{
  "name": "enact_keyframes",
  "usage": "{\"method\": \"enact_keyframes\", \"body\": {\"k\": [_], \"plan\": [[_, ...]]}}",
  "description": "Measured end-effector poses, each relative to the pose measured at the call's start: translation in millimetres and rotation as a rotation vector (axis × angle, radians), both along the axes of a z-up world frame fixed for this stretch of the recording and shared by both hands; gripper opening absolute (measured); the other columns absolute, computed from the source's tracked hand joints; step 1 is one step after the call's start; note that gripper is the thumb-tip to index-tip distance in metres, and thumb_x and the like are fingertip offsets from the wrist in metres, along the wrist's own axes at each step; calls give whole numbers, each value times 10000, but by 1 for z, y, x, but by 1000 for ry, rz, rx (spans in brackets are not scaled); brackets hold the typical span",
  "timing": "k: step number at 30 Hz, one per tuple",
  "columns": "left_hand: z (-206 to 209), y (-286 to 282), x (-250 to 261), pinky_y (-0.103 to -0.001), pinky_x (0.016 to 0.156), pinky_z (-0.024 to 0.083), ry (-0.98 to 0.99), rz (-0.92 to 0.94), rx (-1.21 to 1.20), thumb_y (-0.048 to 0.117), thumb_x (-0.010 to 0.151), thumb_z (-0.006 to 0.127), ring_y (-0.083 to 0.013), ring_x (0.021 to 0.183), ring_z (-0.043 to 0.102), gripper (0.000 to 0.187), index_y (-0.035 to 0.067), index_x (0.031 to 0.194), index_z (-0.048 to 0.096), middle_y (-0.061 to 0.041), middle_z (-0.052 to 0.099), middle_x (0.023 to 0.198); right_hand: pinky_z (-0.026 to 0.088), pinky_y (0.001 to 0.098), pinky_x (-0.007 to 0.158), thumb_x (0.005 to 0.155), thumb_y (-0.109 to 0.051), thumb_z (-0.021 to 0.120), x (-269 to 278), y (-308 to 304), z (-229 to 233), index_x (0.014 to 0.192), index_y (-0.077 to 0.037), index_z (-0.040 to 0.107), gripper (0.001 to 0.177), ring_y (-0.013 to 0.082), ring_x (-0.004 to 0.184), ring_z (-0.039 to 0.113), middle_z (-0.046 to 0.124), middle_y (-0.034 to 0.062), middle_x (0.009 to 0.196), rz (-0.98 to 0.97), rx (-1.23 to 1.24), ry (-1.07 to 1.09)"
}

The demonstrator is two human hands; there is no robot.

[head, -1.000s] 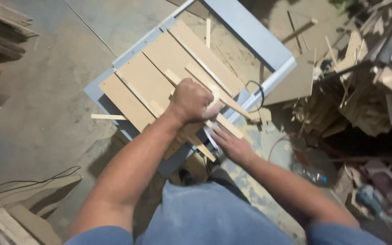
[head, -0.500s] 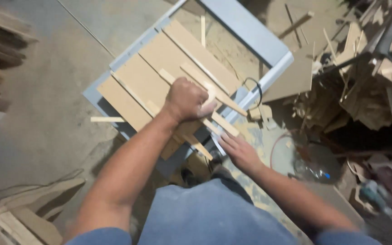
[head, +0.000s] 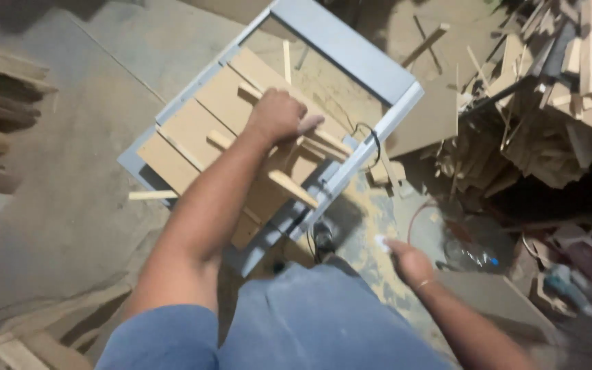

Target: Sanding wooden slats and assembling them into a cross-shaped wooden structure.

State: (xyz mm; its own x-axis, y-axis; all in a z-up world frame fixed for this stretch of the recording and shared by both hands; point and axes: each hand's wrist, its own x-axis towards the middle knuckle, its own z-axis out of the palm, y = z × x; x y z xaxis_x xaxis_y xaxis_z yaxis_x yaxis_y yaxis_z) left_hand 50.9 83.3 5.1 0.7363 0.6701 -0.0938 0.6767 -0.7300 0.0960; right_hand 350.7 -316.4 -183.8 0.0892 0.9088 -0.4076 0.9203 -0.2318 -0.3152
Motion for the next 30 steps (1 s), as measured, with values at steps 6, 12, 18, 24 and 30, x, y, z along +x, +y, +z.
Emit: {"method": "enact_keyframes", "body": {"k": [6, 12, 18, 24, 30], "plan": [[28, -41, -31, -580, 1243, 230, -63, 79, -124, 749, 917, 507, -312, 1476, 402, 778, 226, 1493, 510, -73, 498, 1544, 467, 384, 1151, 1050, -473, 516, 34, 8, -71, 1399, -321, 661, 407, 187, 1327, 595, 675, -66, 1398, -481, -132, 213], [-49, -98, -59, -484, 827, 548, -431, 144, 394, 819, 911, 417, -306, 1005, 684, 693, 220, 1137, 682, -79, 668, 1193, 552, 545, 973, 1005, -197, 680, -32, 40, -13, 1320, -32, 656, 357, 371, 1175, 655, 655, 169, 1337, -1306, 108, 1187], [7, -104, -50, -387, 499, 465, -612, 38, 511, 825, 903, 447, -268, 517, 571, 671, 219, 615, 445, -16, 453, 578, 611, 462, 828, 907, -90, 734, -65, 98, 69, 1192, -4, 715, 299, 264, 981, 744, 754, 167, 1106, -995, 41, 1325], [4, -73, -50, -427, 540, 515, -430, -38, 157, 830, 845, 515, -323, 605, 675, 668, 206, 613, 569, -60, 596, 595, 479, 445, 1115, 977, -179, 647, -67, 147, 123, 1266, -207, 738, 304, 285, 1277, 615, 732, 60, 1263, -116, 352, 405], [30, -88, -30, -431, 625, 556, -229, -77, -9, 820, 880, 405, -325, 702, 720, 720, 199, 613, 652, -72, 657, 644, 483, 479, 1100, 817, -89, 663, -108, 133, 58, 1366, -101, 638, 550, 360, 1196, 644, 689, 155, 1264, 328, 652, 217]]}}
